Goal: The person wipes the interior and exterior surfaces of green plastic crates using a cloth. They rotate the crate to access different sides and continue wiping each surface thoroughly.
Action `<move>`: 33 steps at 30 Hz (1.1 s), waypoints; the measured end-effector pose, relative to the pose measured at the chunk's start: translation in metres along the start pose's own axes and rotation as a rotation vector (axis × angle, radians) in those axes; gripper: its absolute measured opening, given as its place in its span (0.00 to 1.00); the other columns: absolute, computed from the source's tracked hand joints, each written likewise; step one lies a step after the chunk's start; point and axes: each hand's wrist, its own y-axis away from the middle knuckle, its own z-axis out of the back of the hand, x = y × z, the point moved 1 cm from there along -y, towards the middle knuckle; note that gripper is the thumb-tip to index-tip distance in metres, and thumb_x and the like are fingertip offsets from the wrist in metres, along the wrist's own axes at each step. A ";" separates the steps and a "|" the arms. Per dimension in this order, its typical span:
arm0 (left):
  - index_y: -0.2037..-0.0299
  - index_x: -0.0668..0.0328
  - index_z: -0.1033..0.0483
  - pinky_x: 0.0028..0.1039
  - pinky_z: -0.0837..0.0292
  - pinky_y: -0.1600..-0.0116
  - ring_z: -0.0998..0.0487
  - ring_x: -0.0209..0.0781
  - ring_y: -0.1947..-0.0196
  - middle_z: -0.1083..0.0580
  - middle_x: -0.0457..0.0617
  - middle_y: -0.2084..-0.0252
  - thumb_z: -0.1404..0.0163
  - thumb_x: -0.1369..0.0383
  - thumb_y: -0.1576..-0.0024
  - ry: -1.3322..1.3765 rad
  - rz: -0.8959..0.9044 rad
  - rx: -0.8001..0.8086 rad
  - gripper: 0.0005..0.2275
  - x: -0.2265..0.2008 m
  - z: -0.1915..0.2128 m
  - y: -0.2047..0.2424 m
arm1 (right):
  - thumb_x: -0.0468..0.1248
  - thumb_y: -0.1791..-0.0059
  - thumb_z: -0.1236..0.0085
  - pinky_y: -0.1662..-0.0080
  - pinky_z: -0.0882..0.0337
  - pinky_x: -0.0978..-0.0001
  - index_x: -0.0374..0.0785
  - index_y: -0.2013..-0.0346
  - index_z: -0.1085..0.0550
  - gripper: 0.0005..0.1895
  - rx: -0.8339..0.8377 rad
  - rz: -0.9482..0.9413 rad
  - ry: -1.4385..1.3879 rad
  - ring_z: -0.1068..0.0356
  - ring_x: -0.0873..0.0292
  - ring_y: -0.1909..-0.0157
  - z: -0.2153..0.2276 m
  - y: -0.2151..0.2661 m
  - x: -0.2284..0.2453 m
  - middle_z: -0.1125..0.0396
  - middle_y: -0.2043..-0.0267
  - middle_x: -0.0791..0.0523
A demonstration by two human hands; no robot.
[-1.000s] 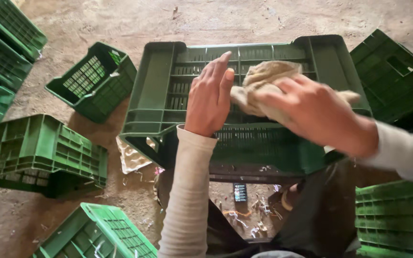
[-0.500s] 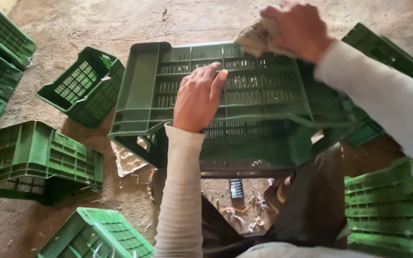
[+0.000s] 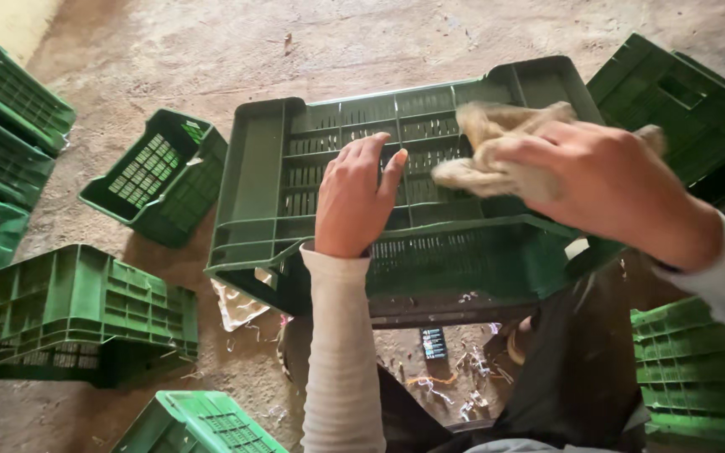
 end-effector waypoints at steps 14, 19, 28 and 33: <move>0.35 0.69 0.35 0.46 0.39 0.30 0.35 0.67 0.31 0.34 0.68 0.33 0.63 0.56 0.29 0.103 0.018 -0.028 0.22 0.002 0.006 0.003 | 0.53 0.49 0.38 0.62 0.23 0.53 0.38 0.42 0.30 0.29 0.041 -0.095 -0.077 0.24 0.46 0.64 -0.101 -0.073 -0.037 0.28 0.58 0.45; 0.29 0.68 0.42 0.54 0.54 0.24 0.48 0.68 0.24 0.40 0.67 0.27 0.68 0.54 0.29 0.058 0.124 -0.107 0.26 0.011 -0.002 0.005 | 0.50 0.50 0.40 0.59 0.26 0.46 0.49 0.51 0.25 0.16 -0.071 -0.193 -0.102 0.24 0.42 0.61 -0.165 -0.147 -0.082 0.25 0.59 0.48; 0.26 0.67 0.47 0.63 0.65 0.24 0.55 0.69 0.22 0.46 0.66 0.24 0.69 0.50 0.30 -0.137 0.335 -0.245 0.29 0.020 -0.014 0.009 | 0.49 0.44 0.43 0.61 0.28 0.44 0.47 0.54 0.26 0.11 -0.032 -0.324 -0.058 0.26 0.39 0.62 -0.201 -0.164 -0.041 0.28 0.65 0.47; 0.25 0.69 0.50 0.63 0.68 0.25 0.56 0.71 0.23 0.45 0.65 0.26 0.68 0.51 0.30 -0.056 0.346 -0.354 0.30 0.019 -0.012 0.003 | 0.36 0.52 0.39 0.52 0.26 0.50 0.43 0.55 0.26 0.11 0.006 0.068 -0.203 0.25 0.47 0.56 -0.119 -0.100 0.023 0.28 0.59 0.51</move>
